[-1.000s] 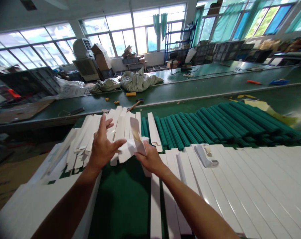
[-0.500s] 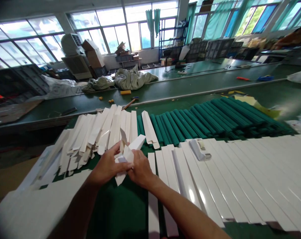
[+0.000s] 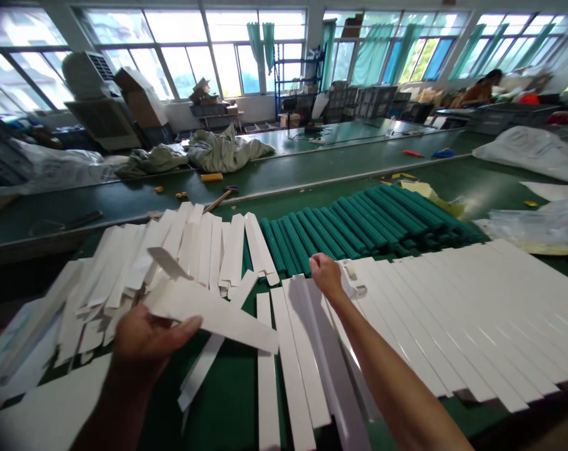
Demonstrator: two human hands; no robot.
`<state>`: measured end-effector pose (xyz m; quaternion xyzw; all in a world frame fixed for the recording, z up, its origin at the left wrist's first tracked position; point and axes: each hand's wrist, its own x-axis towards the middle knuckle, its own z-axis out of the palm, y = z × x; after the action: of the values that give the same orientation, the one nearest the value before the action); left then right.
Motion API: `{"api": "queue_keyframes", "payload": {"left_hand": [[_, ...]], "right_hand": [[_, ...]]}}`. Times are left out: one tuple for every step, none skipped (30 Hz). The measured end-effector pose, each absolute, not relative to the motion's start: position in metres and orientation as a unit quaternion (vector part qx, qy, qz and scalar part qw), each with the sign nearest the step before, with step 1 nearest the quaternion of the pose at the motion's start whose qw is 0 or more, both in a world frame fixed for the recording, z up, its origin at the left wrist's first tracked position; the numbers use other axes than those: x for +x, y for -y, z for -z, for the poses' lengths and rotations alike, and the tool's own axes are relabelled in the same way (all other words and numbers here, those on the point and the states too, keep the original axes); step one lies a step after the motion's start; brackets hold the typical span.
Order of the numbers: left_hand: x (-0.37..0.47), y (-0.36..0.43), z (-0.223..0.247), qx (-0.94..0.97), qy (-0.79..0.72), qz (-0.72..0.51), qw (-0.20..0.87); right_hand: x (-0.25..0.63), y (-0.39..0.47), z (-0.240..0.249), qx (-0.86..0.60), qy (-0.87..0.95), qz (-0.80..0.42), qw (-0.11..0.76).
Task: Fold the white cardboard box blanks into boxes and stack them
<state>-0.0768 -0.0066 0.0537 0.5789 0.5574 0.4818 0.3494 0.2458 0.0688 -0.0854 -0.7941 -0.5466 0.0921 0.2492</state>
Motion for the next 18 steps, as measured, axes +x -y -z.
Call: {"api": "queue_keyframes", "payload": {"left_hand": [[-0.063,0.006,-0.052,0.577,-0.536,-0.483,0.383],[-0.051,0.006,-0.049,0.576,-0.522,-0.482,0.404],[-0.042,0.005,-0.047,0.573,-0.51,-0.484,0.422],[-0.035,0.004,-0.044,0.575,-0.503,-0.486,0.425],[-0.03,0.003,-0.041,0.58,-0.498,-0.488,0.422],[-0.028,0.002,-0.038,0.585,-0.494,-0.491,0.416],[-0.025,0.0,-0.035,0.589,-0.493,-0.494,0.408],[-0.024,-0.001,-0.031,0.594,-0.494,-0.494,0.398],[-0.022,-0.003,-0.028,0.599,-0.496,-0.492,0.39],[-0.019,-0.005,-0.025,0.603,-0.501,-0.489,0.382],[-0.017,-0.007,-0.023,0.607,-0.506,-0.485,0.374],[-0.014,-0.01,-0.021,0.61,-0.51,-0.484,0.365],[-0.011,-0.012,-0.02,0.611,-0.514,-0.486,0.356],[-0.007,-0.014,-0.019,0.609,-0.516,-0.491,0.349],[-0.004,-0.016,-0.018,0.607,-0.518,-0.498,0.339],[-0.001,-0.018,-0.017,0.608,-0.52,-0.504,0.326],[0.002,-0.02,-0.016,0.611,-0.52,-0.51,0.311],[0.005,-0.021,-0.014,0.615,-0.518,-0.518,0.294]], "right_hand": [[0.244,-0.079,0.091,-0.793,0.555,-0.099,0.232],[0.24,-0.088,0.096,-0.794,0.56,-0.099,0.215],[0.235,-0.096,0.1,-0.8,0.559,-0.092,0.2],[0.231,-0.103,0.105,-0.81,0.55,-0.081,0.186],[0.227,-0.109,0.108,-0.822,0.538,-0.069,0.174],[0.225,-0.115,0.111,-0.832,0.527,-0.061,0.161],[0.225,-0.12,0.113,-0.839,0.519,-0.059,0.15],[0.225,-0.124,0.115,-0.843,0.515,-0.062,0.141],[0.225,-0.129,0.116,-0.844,0.514,-0.069,0.134],[0.226,-0.133,0.115,-0.845,0.513,-0.076,0.13],[0.227,-0.137,0.113,-0.846,0.51,-0.084,0.131],[0.228,-0.141,0.109,-0.847,0.505,-0.091,0.138],[0.23,-0.145,0.102,-0.846,0.501,-0.097,0.152],[0.233,-0.147,0.092,-0.843,0.499,-0.103,0.172],[0.238,-0.148,0.079,-0.836,0.499,-0.108,0.199],[0.245,-0.146,0.062,-0.826,0.502,-0.112,0.231],[0.254,-0.142,0.042,-0.812,0.504,-0.112,0.273],[0.264,-0.134,0.02,-0.796,0.503,-0.11,0.32]]}}
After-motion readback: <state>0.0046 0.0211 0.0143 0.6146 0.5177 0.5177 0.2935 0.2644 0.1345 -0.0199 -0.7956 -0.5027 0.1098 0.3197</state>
